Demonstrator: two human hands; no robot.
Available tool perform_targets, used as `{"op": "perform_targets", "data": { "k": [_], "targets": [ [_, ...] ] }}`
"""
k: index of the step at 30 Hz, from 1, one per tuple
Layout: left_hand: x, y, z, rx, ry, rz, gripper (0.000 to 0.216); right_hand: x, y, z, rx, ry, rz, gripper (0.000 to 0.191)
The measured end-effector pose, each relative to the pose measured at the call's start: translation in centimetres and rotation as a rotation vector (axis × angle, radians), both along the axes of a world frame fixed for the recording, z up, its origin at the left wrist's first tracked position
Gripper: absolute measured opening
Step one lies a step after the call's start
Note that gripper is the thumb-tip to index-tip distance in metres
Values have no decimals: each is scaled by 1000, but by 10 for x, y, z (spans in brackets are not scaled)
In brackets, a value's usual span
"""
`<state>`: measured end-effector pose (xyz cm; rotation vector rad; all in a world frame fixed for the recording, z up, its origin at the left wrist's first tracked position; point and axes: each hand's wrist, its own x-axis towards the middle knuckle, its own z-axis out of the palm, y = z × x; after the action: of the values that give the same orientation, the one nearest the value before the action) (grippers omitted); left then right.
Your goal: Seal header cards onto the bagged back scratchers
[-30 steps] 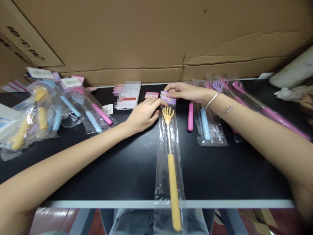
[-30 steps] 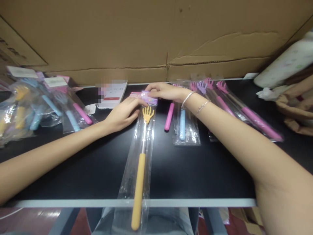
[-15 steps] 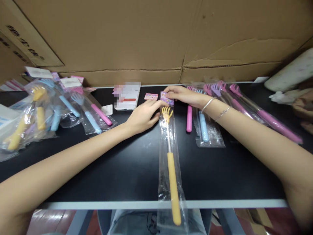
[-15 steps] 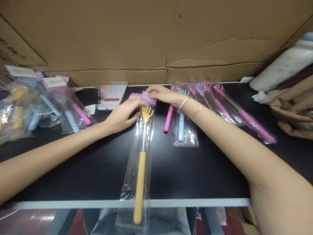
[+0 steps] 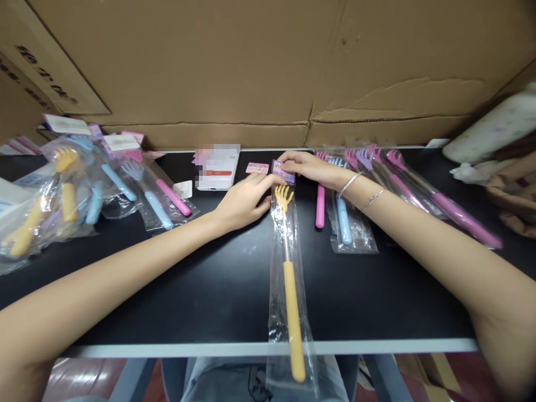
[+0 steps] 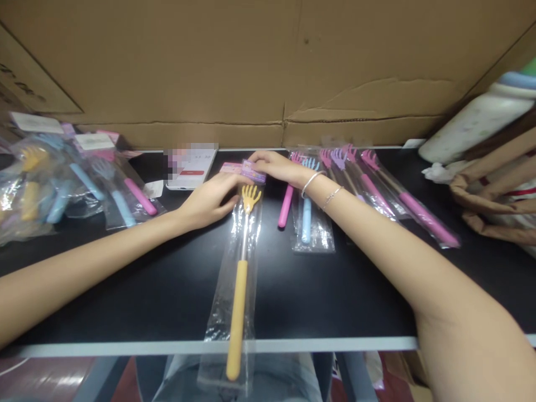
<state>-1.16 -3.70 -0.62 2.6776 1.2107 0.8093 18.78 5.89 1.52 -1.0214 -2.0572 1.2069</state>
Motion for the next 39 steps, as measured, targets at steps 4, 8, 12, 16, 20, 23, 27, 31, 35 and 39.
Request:
{"op": "perform_targets", "data": {
  "k": [4, 8, 12, 16, 20, 23, 27, 31, 35, 39],
  "targets": [
    [0, 1, 0, 0, 4, 3, 36, 1, -1, 1, -2, -15, 2, 22],
    [0, 1, -1, 10, -7, -3, 37, 0, -1, 1, -6, -14, -2, 24],
    [0, 1, -2, 32, -6, -8, 36, 0, 0, 2, -11, -4, -4, 24],
    [0, 1, -2, 45, 0, -1, 37, 1, 0, 2, -4, -11, -1, 24],
    [0, 1, -2, 36, 1, 0, 38, 1, 0, 2, 3, -12, -2, 24],
    [0, 1, -2, 40, -3, -2, 38, 1, 1, 0, 15, -20, 3, 24],
    [0, 1, -2, 41, -7, -9, 36, 0, 4, -2, 20, -13, 4, 23],
    [0, 1, -2, 31, -10, -7, 36, -1, 4, -2, -4, -1, 0, 21],
    [1, 1, -2, 29, -18, -13, 36, -1, 3, -2, 14, 0, 7, 21],
    [0, 1, -2, 29, -13, -14, 35, -1, 5, -4, 40, -13, 13, 20]
  ]
}}
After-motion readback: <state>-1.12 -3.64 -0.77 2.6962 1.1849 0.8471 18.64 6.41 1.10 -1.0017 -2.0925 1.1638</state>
